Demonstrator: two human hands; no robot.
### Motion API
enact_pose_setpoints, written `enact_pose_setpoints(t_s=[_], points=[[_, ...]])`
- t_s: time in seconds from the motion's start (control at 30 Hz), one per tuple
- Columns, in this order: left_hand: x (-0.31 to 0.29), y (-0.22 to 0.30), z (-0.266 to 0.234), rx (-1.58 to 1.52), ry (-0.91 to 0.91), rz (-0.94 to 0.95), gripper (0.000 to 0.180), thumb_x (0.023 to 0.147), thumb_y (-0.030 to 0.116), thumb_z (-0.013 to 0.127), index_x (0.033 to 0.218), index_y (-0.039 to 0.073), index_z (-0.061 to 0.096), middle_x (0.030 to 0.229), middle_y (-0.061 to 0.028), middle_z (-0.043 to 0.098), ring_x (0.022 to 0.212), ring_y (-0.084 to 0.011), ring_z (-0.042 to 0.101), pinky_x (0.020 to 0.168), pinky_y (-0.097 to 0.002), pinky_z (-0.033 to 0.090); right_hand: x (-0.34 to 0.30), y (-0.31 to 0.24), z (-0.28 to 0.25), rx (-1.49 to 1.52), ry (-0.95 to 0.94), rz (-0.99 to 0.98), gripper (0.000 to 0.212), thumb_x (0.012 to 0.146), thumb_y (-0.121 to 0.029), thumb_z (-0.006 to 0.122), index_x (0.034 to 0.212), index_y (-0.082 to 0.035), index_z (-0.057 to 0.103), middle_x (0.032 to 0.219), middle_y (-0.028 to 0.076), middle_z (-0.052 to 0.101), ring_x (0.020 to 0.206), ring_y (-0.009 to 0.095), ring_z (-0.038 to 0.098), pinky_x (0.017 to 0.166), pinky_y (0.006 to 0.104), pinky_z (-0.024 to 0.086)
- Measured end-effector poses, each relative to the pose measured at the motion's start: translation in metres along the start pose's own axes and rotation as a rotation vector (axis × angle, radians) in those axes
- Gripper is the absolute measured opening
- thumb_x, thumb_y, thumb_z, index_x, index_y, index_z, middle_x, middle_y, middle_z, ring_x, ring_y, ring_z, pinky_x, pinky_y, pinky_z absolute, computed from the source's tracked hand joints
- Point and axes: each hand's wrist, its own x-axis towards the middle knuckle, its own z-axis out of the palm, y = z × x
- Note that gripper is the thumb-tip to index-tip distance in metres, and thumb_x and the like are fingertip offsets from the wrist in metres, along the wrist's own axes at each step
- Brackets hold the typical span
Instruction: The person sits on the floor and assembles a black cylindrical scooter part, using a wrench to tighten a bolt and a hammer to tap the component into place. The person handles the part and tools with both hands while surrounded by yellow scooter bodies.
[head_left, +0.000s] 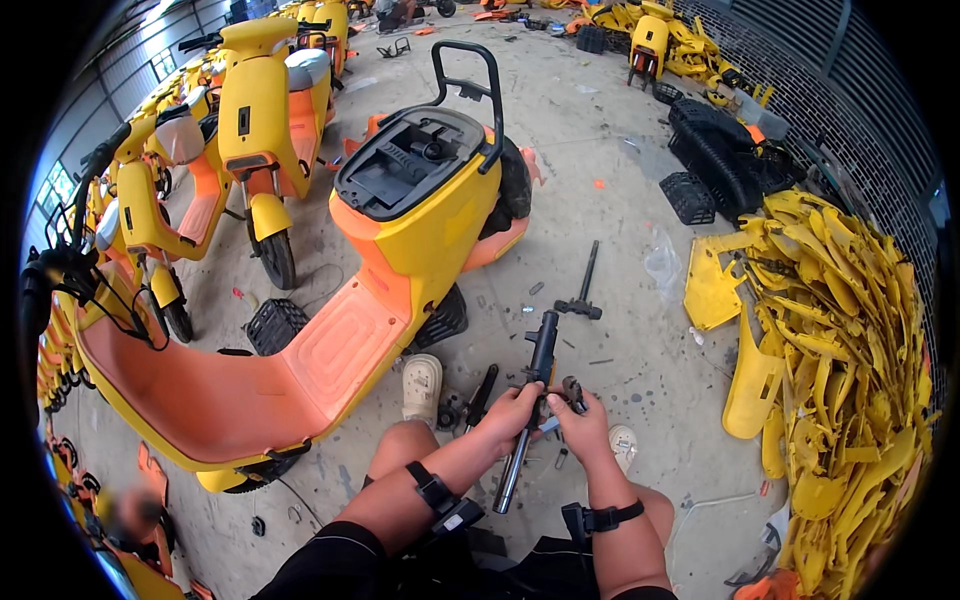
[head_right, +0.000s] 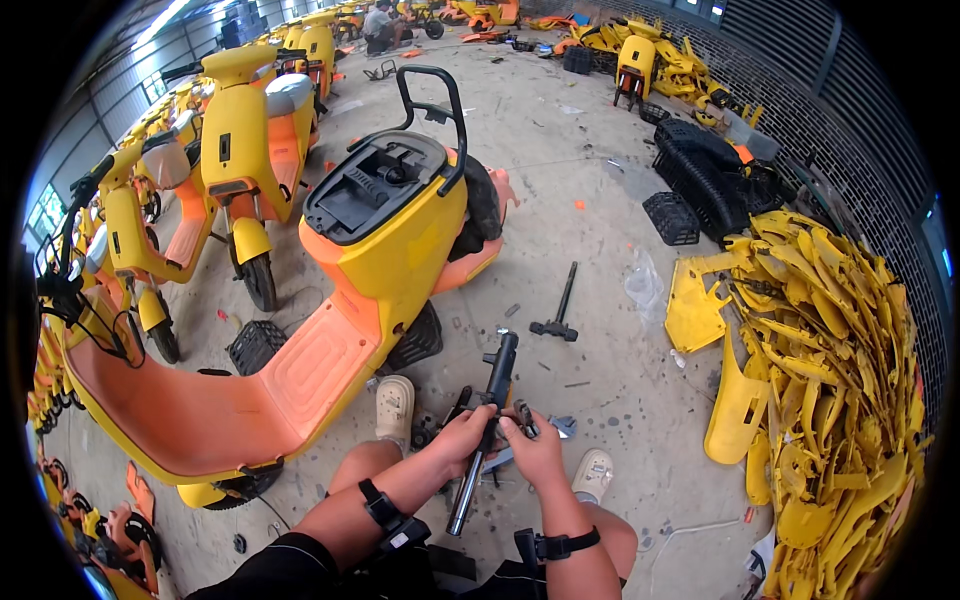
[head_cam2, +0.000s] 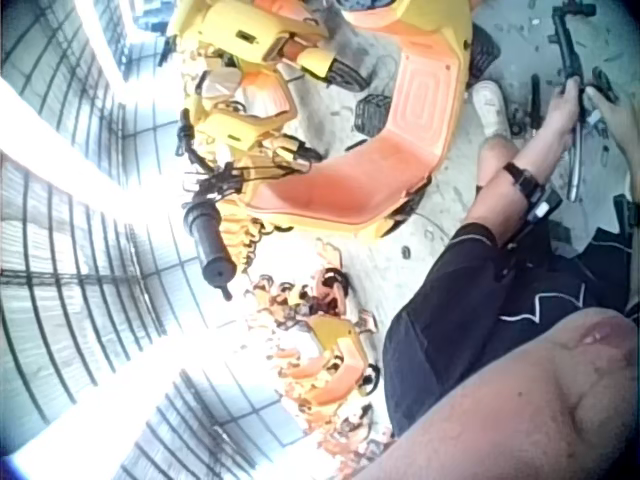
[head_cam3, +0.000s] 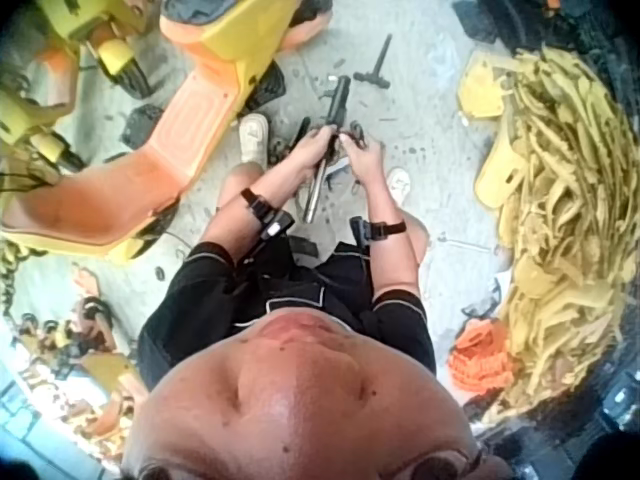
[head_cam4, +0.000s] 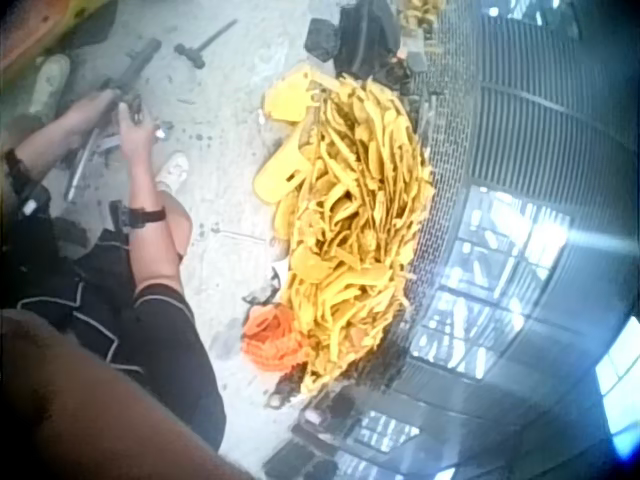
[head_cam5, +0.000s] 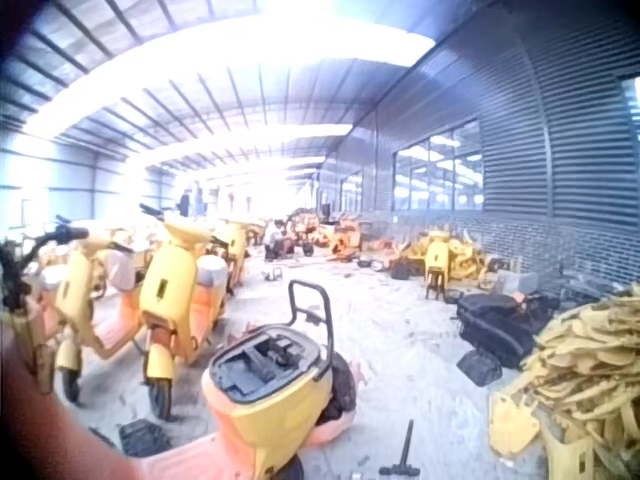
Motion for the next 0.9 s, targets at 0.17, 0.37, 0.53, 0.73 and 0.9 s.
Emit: enact_pose_setpoints(t_s=[0.17, 0.37, 0.53, 0.73, 0.9], points=[[-0.002, 0.001, 0.004, -0.022, -0.010, 0.007, 0.037, 0.095, 0.040, 0.059, 0.111, 0.007, 0.058, 0.089, -0.0032, 0.059, 0.074, -0.0149, 0.060, 0.061, -0.0304, 0.050, 0.004, 0.011, 0.000, 0.000, 0.029, -0.033, 0.024, 0.091, -0.016, 0.071, 0.108, 0.000, 0.069, 0.095, 0.008, 0.072, 0.086, 0.012, 0.064, 0.081, 0.0294, 0.051], [0.004, -0.006, 0.000, 0.090, -0.001, 0.098, 0.044, 0.096, 0.043, 0.059, 0.121, 0.007, 0.053, 0.097, -0.0038, 0.060, 0.076, -0.0141, 0.059, 0.063, -0.0301, 0.050, 0.006, 0.023, 0.000, -0.234, 0.075, -0.118, 0.019, 0.093, -0.014, 0.067, 0.105, 0.001, 0.067, 0.088, 0.009, 0.071, 0.082, 0.015, 0.067, 0.075, 0.0293, 0.052], [-0.005, -0.003, 0.010, 0.195, 0.017, 0.160, 0.056, 0.098, 0.048, 0.055, 0.136, 0.009, 0.044, 0.103, -0.0030, 0.059, 0.081, -0.0116, 0.057, 0.069, -0.0318, 0.051, 0.001, 0.008, -0.002, -0.101, 0.071, -0.038, 0.017, 0.094, -0.013, 0.067, 0.104, 0.001, 0.066, 0.084, 0.007, 0.070, 0.079, 0.014, 0.066, 0.073, 0.0279, 0.051], [-0.001, -0.003, 0.012, 0.143, 0.002, 0.156, 0.057, 0.098, 0.052, 0.052, 0.138, 0.011, 0.044, 0.095, -0.0020, 0.057, 0.077, -0.0118, 0.054, 0.067, -0.0313, 0.049, 0.005, 0.022, 0.000, -0.071, 0.121, -0.084, 0.018, 0.093, -0.014, 0.067, 0.102, 0.001, 0.068, 0.081, 0.009, 0.071, 0.075, 0.014, 0.065, 0.070, 0.0299, 0.051], [0.010, -0.006, 0.002, 0.283, -0.017, 0.132, 0.054, 0.100, 0.052, 0.049, 0.138, 0.014, 0.043, 0.106, -0.0061, 0.056, 0.090, -0.0144, 0.053, 0.071, -0.0334, 0.050, 0.007, 0.015, 0.000, -0.049, 0.086, -0.042, 0.013, 0.094, -0.009, 0.065, 0.102, 0.001, 0.065, 0.084, 0.006, 0.068, 0.080, 0.014, 0.066, 0.075, 0.0283, 0.051]])
